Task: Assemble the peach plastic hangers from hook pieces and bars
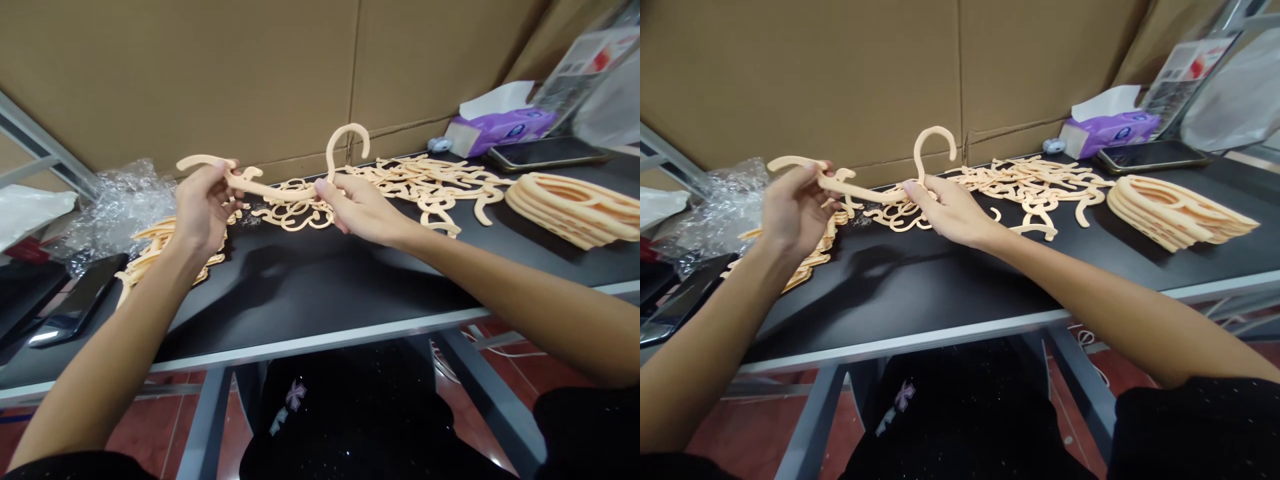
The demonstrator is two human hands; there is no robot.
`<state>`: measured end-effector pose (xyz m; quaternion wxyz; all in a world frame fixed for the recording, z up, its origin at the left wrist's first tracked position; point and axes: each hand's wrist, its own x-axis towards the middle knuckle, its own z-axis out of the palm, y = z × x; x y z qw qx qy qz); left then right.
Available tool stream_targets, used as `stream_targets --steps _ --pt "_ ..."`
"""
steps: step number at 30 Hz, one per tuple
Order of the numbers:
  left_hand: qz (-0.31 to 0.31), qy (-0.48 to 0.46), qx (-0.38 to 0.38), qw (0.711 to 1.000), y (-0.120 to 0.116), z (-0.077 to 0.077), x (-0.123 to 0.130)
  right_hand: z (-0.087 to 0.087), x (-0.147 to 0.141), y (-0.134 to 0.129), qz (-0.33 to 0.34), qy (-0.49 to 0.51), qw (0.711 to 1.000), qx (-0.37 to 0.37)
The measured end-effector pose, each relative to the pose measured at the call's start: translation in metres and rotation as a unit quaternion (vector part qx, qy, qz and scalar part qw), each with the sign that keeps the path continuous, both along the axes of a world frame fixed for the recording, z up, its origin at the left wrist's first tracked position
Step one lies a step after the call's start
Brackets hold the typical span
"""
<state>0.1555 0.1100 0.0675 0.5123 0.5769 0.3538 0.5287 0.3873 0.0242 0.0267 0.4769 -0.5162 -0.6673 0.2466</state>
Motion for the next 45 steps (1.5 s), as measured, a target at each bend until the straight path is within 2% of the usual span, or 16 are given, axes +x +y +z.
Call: stream_targets --steps 3,6,12,18,23,25,30,33,40,45 --pt "0.006 0.018 -0.003 1.0 0.001 0.0 -0.011 -0.001 0.003 0.001 0.024 -0.019 0.999 -0.015" --pt "0.012 0.074 0.022 0.997 0.0 -0.005 -0.011 -0.002 0.004 0.002 0.041 -0.002 0.999 -0.033" --pt "-0.013 0.161 0.065 0.985 -0.004 -0.016 -0.002 0.0 0.003 0.005 0.016 0.018 0.994 -0.102" --pt "-0.004 0.156 0.085 0.984 -0.003 -0.012 -0.007 -0.004 0.003 0.007 0.016 0.017 0.994 -0.103" --pt "0.004 0.13 0.094 0.987 0.004 -0.007 -0.017 -0.01 0.007 0.01 0.019 -0.032 0.995 -0.097" --pt "-0.013 0.145 0.094 0.985 0.006 -0.008 -0.02 -0.011 0.008 0.011 0.019 -0.048 0.994 -0.1" --pt "-0.081 0.251 0.064 0.962 0.005 -0.01 -0.02 -0.009 0.01 0.011 -0.005 -0.111 0.99 -0.084" --pt "-0.1 0.278 0.05 0.954 0.002 -0.009 -0.018 -0.008 0.009 0.01 -0.026 -0.146 0.986 -0.071" --pt "-0.149 0.404 0.099 0.897 0.008 -0.011 -0.022 -0.01 0.008 0.01 -0.046 -0.193 0.977 -0.08" --pt "-0.161 0.425 0.113 0.884 0.011 -0.014 -0.024 -0.016 0.011 0.013 -0.046 -0.205 0.974 -0.083"
